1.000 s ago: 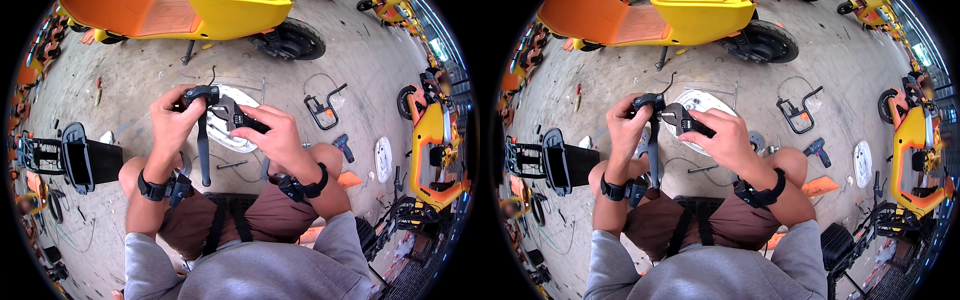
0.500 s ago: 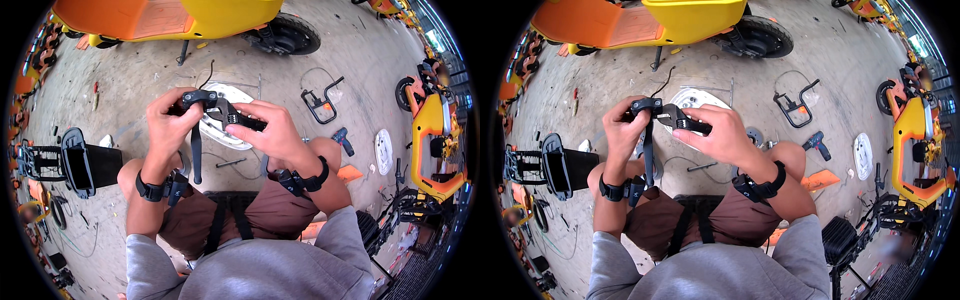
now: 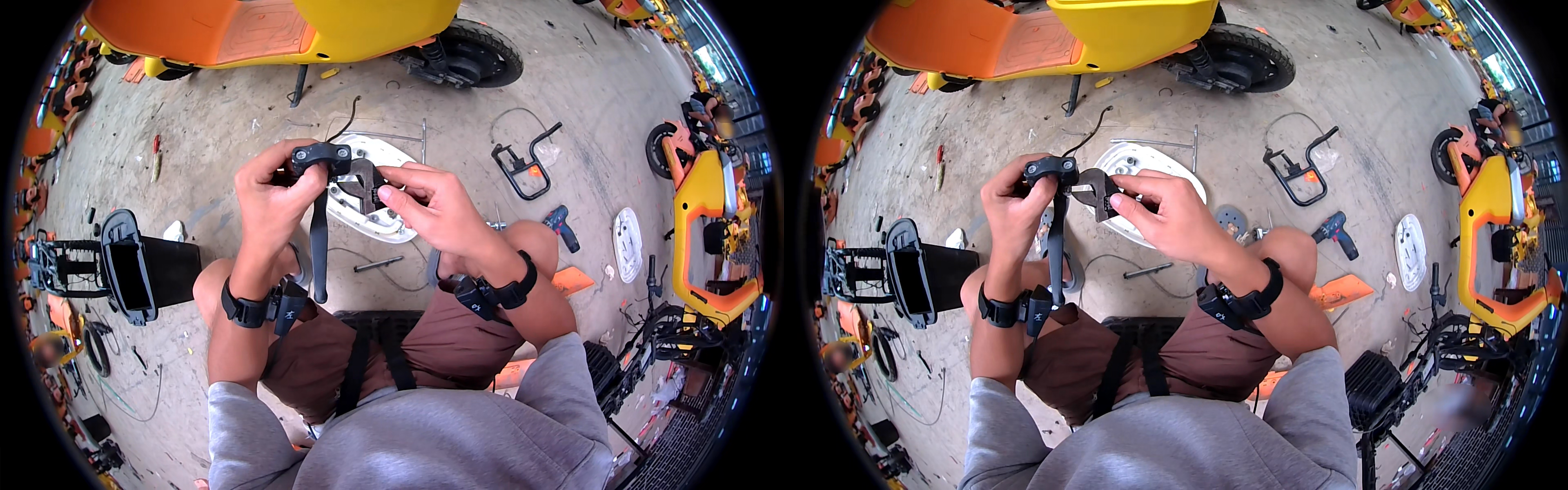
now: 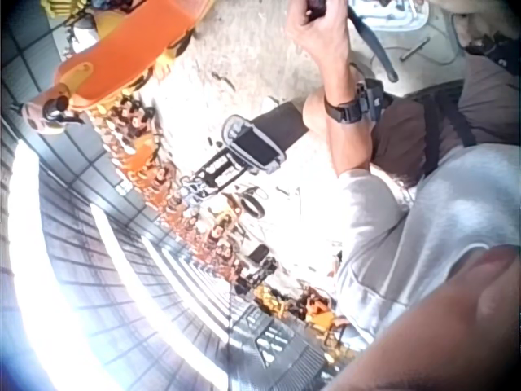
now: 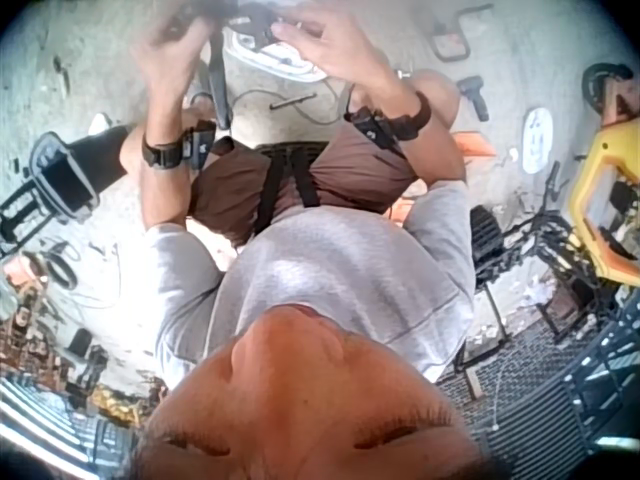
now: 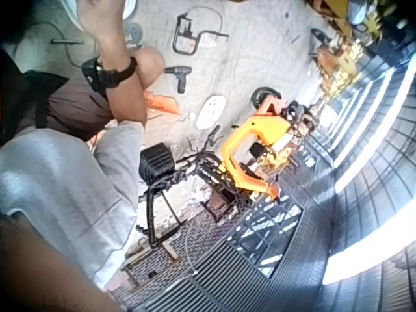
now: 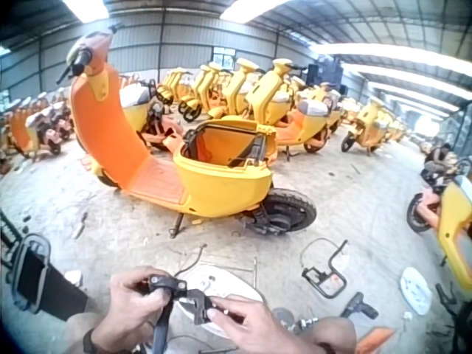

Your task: The person uses a pair of pliers and their hands to assemble a motorcycle brake or clutch lever into a black plastic housing. They carefully position metal pins and small components within the assembly while sitting on the floor.

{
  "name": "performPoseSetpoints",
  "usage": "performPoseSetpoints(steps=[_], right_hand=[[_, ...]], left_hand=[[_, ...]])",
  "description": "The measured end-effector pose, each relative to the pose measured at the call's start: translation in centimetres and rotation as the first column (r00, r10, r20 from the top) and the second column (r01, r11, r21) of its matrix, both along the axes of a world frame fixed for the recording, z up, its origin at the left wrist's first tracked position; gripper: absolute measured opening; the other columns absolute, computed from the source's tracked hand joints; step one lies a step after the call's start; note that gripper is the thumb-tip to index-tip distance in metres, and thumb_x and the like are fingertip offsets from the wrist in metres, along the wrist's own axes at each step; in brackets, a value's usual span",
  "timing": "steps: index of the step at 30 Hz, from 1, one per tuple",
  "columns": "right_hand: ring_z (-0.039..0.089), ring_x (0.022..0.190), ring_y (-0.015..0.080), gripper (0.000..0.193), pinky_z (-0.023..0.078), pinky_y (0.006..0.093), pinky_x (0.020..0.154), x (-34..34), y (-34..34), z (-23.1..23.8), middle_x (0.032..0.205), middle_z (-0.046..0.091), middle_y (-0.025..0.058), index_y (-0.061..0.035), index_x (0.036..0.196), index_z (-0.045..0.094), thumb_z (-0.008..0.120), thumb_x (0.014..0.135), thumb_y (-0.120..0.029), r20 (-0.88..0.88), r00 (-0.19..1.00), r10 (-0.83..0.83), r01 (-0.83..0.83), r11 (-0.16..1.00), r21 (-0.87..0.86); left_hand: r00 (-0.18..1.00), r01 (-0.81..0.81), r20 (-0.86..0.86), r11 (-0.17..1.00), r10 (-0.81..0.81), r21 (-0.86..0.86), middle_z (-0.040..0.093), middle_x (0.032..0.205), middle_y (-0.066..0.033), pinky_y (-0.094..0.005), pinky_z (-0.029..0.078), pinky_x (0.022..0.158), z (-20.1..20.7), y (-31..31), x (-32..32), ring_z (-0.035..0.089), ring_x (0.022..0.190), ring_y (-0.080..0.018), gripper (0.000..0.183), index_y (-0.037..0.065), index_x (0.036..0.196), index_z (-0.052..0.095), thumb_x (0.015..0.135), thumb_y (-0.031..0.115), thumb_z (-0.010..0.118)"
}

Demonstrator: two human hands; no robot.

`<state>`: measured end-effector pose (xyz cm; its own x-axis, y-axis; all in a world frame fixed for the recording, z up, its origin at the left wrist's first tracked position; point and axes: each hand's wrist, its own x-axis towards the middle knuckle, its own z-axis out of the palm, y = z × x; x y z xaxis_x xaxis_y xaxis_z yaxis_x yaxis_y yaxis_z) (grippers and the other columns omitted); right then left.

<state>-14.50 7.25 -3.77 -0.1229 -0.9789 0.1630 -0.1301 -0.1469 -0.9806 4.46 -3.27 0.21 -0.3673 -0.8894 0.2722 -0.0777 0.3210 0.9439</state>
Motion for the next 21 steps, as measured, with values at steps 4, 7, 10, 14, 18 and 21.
performPoseSetpoints(steps=[4, 7, 10, 14, 18, 21], right_hand=[[0.056, 0.069, 0.0116, 0.030, 0.048, 0.0270, 0.064, 0.1, -0.1, 0.1, 0.082, 0.064, 0.0102, 0.0031, 0.114, 0.067, 0.068, 0.092, -0.016, 0.006, 1.000, 0.004, -0.004, 1.000, -0.003], [0.058, 0.072, 0.0117, 0.030, 0.049, 0.0274, 0.067, 0.3, 0.0, 0.4, 0.083, 0.065, 0.0102, 0.0028, 0.114, 0.067, 0.069, 0.091, -0.016, 0.042, 0.999, 0.001, -0.001, 1.000, 0.013], [0.059, 0.074, 0.0119, 0.031, 0.050, 0.0277, 0.069, 0.3, 0.0, 0.7, 0.085, 0.066, 0.0101, 0.0025, 0.114, 0.068, 0.071, 0.090, -0.018, 0.052, 0.999, -0.011, 0.010, 1.000, 0.020], [0.060, 0.076, 0.0123, 0.032, 0.051, 0.0277, 0.071, 0.3, 0.1, 0.9, 0.086, 0.067, 0.0099, 0.0017, 0.112, 0.069, 0.073, 0.089, -0.020, 0.029, 0.999, -0.028, 0.028, 0.999, 0.021], [0.059, 0.074, 0.0119, 0.034, 0.050, 0.0270, 0.068, 0.2, 0.3, 1.0, 0.085, 0.067, 0.0099, 0.0011, 0.112, 0.069, 0.074, 0.087, -0.021, -0.014, 0.999, -0.039, 0.040, 0.996, 0.076], [0.055, 0.069, 0.0107, 0.031, 0.046, 0.0261, 0.062, 0.5, 0.2, 1.2, 0.080, 0.064, 0.0089, 0.0014, 0.112, 0.069, 0.072, 0.088, -0.017, 0.031, 0.998, -0.047, 0.047, 0.999, 0.010]], left_hand=[[1.000, 0.009, 0.004, 1.000, -0.009, -0.005, 0.061, 0.070, 0.0043, -0.0174, 0.039, 0.055, 0.1, 0.1, 0.1, 0.050, 0.062, -0.0018, 0.017, -0.001, 0.093, 0.072, 0.077, 0.001, 0.066], [1.000, 0.015, 0.001, 1.000, -0.015, -0.011, 0.061, 0.070, 0.0043, -0.0175, 0.039, 0.055, 0.0, 0.1, 0.1, 0.050, 0.062, -0.0018, 0.017, -0.001, 0.093, 0.072, 0.077, 0.001, 0.066], [1.000, 0.007, 0.003, 1.000, -0.007, -0.012, 0.061, 0.071, 0.0041, -0.0175, 0.039, 0.055, 0.1, 0.2, 0.0, 0.050, 0.062, -0.0019, 0.017, -0.001, 0.092, 0.072, 0.077, 0.000, 0.066], [1.000, 0.006, 0.001, 1.000, -0.006, 0.001, 0.061, 0.071, 0.0037, -0.0177, 0.039, 0.056, 0.0, 0.2, -0.1, 0.050, 0.063, -0.0021, 0.017, -0.001, 0.092, 0.072, 0.076, 0.000, 0.066], [1.000, -0.004, 0.003, 1.000, 0.004, -0.011, 0.061, 0.072, 0.0033, -0.0181, 0.040, 0.056, 0.1, 0.4, -0.2, 0.051, 0.064, -0.0027, 0.016, -0.002, 0.091, 0.072, 0.076, 0.000, 0.066], [1.000, -0.018, 0.003, 1.000, 0.018, -0.006, 0.061, 0.072, 0.0032, -0.0182, 0.040, 0.057, -0.1, 0.4, -0.2, 0.051, 0.064, -0.0030, 0.016, -0.002, 0.091, 0.071, 0.077, 0.000, 0.065]])
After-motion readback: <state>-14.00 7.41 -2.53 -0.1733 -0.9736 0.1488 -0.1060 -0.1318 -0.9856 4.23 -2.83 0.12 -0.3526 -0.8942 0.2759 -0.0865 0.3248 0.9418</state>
